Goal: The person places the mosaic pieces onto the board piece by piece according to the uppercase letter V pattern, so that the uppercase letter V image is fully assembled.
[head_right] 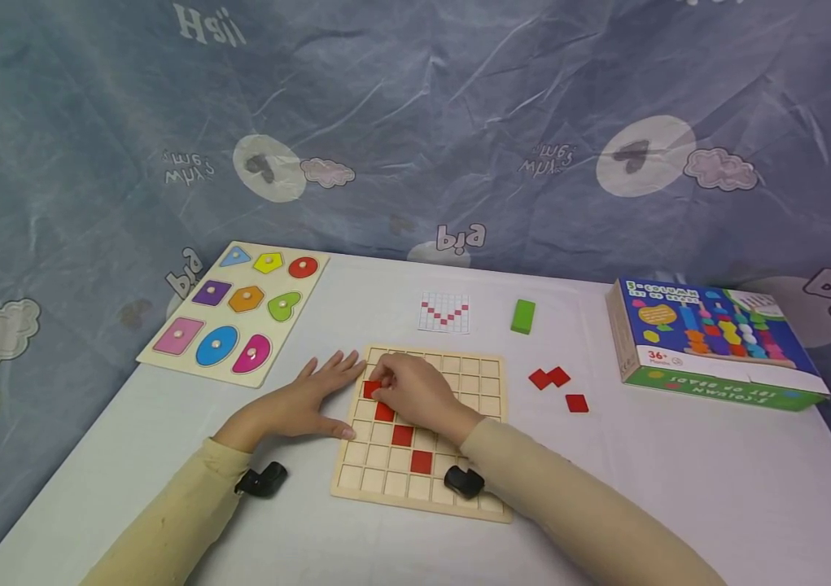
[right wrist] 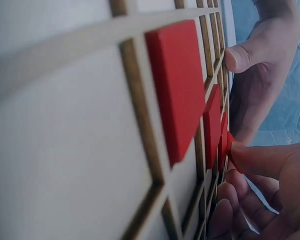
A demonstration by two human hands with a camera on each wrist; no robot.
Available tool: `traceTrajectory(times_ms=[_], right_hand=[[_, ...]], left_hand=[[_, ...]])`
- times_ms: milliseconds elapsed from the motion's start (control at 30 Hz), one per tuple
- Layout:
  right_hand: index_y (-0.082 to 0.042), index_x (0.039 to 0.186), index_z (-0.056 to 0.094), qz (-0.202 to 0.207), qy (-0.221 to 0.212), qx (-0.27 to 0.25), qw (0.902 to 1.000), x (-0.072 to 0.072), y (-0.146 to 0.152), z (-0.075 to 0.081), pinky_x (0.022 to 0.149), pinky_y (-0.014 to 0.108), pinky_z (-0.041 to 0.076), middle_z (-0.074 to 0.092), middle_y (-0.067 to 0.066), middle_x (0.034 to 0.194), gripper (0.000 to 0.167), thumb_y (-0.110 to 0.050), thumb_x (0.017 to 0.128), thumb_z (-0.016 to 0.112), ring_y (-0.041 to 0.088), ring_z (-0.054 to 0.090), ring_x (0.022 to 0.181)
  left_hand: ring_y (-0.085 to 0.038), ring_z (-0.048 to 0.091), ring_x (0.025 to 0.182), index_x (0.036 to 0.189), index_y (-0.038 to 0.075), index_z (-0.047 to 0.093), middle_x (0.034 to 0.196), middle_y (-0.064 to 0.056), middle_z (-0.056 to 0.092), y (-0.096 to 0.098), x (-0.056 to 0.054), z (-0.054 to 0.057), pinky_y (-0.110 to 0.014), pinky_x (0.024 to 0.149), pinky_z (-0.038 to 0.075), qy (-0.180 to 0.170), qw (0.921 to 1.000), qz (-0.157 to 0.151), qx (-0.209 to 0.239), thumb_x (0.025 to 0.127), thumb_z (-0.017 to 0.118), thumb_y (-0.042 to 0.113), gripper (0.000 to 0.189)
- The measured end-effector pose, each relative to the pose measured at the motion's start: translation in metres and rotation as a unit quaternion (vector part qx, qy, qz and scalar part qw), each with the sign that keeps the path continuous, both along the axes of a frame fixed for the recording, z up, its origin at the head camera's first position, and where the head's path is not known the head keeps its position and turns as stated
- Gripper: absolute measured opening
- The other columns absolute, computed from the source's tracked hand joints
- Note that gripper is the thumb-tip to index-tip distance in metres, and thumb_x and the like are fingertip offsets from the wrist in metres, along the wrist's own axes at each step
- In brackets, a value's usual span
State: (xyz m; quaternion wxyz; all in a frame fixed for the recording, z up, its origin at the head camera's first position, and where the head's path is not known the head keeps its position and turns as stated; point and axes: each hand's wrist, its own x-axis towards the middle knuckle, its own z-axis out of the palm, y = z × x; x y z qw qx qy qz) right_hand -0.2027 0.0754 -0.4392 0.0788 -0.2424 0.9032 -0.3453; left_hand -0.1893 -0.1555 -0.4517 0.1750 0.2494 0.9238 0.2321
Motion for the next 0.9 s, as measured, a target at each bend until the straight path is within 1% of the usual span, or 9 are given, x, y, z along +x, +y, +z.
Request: traceTrajectory(times_ms=[267, 500, 733, 900], right_hand=[[-0.017, 0.097, 0.071, -0.003, 0.013, 0.014, 0.9998, 0.0005, -0.0055, 0.0009, 0.067, 0.029, 0.047, 0.061, -0.009, 0.083, 0.013, -0.015, 0.089, 0.080, 0.010, 0.054, 0.073], [-0.017, 0.102, 0.072, 0.000, 0.017, 0.036, 0.9992, 0.0020, -0.0074, 0.0001, 0.068, 0.028, 0.047, 0.063, -0.008, 0.093, 0.015, -0.018, 0.089, 0.080, 0.009, 0.053, 0.076], [-0.017, 0.107, 0.073, 0.012, 0.035, 0.048, 0.9981, 0.0019, -0.0080, -0.0003, 0.072, 0.028, 0.048, 0.062, -0.007, 0.096, 0.018, -0.017, 0.090, 0.079, 0.010, 0.055, 0.081], [-0.018, 0.106, 0.076, 0.019, 0.036, 0.050, 0.9979, 0.0014, -0.0076, -0.0006, 0.073, 0.029, 0.048, 0.064, -0.008, 0.102, 0.016, -0.015, 0.090, 0.078, 0.009, 0.054, 0.080]], left_hand=[[-0.025, 0.001, 0.157, 0.163, 0.019, 0.027, 0.170, -0.004, 0.015, 0.0007, 0.0004, 0.0004, -0.053, 0.125, -0.005, 0.000, 1.0000, 0.001, 0.005, 0.079, 0.084, 0.051, 0.107], [-0.027, 0.001, 0.157, 0.163, 0.018, 0.026, 0.170, -0.005, 0.015, 0.0006, 0.0004, 0.0023, -0.054, 0.124, -0.006, -0.001, 1.0000, -0.003, 0.006, 0.079, 0.084, 0.051, 0.107], [-0.027, 0.001, 0.157, 0.163, 0.017, 0.026, 0.170, -0.005, 0.015, 0.0002, -0.0001, 0.0017, -0.055, 0.124, -0.005, 0.001, 1.0000, -0.007, 0.006, 0.079, 0.083, 0.053, 0.107], [-0.028, 0.001, 0.157, 0.162, 0.016, 0.027, 0.170, -0.006, 0.015, 0.0001, 0.0000, 0.0021, -0.056, 0.124, -0.005, 0.000, 0.9999, -0.008, 0.011, 0.079, 0.083, 0.053, 0.107]])
